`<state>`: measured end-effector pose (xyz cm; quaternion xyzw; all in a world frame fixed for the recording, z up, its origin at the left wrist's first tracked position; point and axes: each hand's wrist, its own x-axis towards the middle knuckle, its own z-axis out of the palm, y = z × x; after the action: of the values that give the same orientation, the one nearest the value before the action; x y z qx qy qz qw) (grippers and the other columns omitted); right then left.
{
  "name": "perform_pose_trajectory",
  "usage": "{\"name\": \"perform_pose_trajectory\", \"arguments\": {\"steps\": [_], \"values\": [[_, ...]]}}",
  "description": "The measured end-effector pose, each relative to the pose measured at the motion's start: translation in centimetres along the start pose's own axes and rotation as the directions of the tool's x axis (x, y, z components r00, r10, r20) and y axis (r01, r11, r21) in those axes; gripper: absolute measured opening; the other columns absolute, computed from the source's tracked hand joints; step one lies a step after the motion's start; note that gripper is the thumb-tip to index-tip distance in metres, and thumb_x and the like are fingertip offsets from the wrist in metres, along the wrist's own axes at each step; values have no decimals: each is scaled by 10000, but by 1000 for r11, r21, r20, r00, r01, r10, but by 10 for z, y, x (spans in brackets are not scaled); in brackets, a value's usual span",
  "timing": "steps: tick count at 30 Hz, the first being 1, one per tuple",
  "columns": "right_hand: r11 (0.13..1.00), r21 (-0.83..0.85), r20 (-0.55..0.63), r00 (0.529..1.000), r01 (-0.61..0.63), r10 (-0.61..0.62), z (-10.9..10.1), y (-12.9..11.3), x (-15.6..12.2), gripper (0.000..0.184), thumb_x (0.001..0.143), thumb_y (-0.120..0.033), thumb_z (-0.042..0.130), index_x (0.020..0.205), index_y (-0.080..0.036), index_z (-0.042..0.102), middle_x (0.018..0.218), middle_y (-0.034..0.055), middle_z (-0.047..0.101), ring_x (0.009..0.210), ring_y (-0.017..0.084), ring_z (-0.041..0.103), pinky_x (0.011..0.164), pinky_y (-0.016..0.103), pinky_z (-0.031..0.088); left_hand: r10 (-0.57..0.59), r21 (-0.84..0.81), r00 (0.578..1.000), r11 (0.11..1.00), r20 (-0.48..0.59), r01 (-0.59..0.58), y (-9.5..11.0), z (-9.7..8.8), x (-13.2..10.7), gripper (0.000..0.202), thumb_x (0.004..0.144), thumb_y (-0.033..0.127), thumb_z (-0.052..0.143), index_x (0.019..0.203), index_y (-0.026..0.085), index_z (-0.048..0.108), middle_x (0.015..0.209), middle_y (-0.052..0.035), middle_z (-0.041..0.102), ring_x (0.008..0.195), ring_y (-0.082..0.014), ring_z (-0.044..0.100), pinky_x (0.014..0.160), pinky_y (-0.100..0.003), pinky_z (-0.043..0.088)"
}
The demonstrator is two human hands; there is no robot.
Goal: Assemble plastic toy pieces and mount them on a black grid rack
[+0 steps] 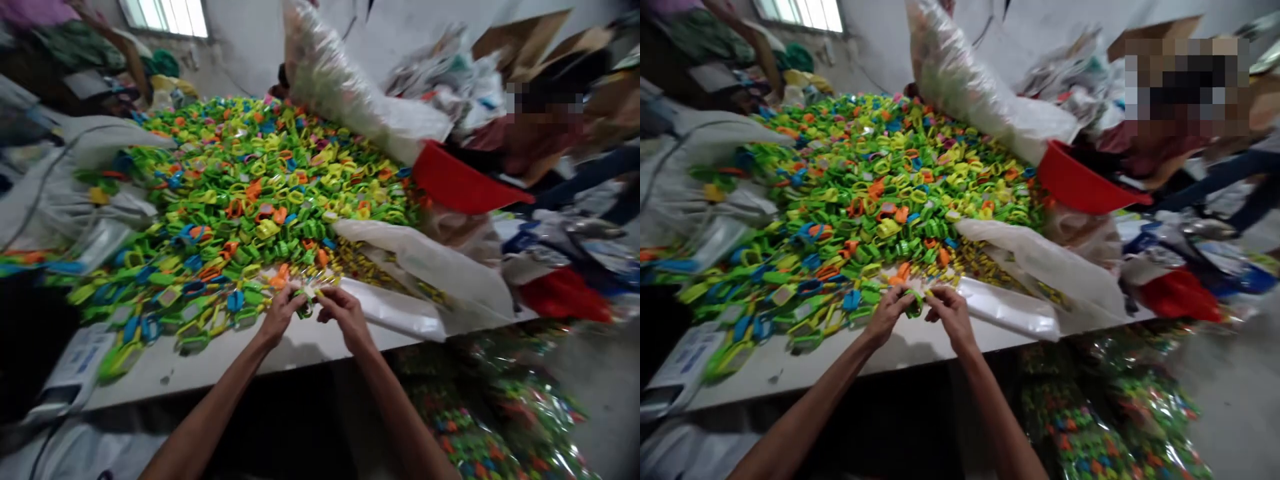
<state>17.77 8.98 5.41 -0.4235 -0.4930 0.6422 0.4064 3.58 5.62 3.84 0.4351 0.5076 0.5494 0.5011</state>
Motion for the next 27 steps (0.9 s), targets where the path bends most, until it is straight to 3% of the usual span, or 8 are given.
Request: {"name": "perform_pose_trajectory", "arguments": {"steps": [9, 16, 22, 27], "values": [[989, -151, 215, 976, -4, 37, -3, -14, -10, 295, 678, -399, 701, 836, -149, 713, 560, -23, 554, 472, 76, 451, 504, 239, 355, -76, -68, 971, 993, 228, 94, -8, -13, -14, 132, 713, 292, 438, 706, 165, 476, 535, 19, 457, 494, -105, 397, 500, -240, 309], [981, -184, 317, 948, 55, 6, -5, -14, -10, 262, 694, -369, 689, 868, -180, 736, 604, -13, 564, 563, 109, 501, 600, 269, 400, -93, 95, 958, 993, 271, 70, 4, -13, -16, 166, 687, 319, 408, 609, 175, 431, 508, 27, 385, 461, -99, 332, 471, -258, 259], [972, -230, 376, 926, 48, 43, -7, -14, -9, 222, 730, -355, 658, 822, -171, 743, 513, -26, 531, 541, 106, 477, 595, 261, 383, -112, 148, 951, 986, 289, 71, 1, -15, -16, 167, 683, 318, 407, 625, 170, 459, 523, 27, 373, 487, -108, 314, 487, -276, 241], [950, -306, 408, 910, 63, 72, -10, -11, -7, 240, 746, -370, 639, 782, -154, 738, 491, -20, 532, 536, 106, 476, 577, 249, 372, -155, 192, 921, 977, 357, 90, 0, -20, -15, 194, 702, 325, 411, 575, 179, 403, 523, 32, 358, 495, -105, 309, 495, -275, 230]]}}
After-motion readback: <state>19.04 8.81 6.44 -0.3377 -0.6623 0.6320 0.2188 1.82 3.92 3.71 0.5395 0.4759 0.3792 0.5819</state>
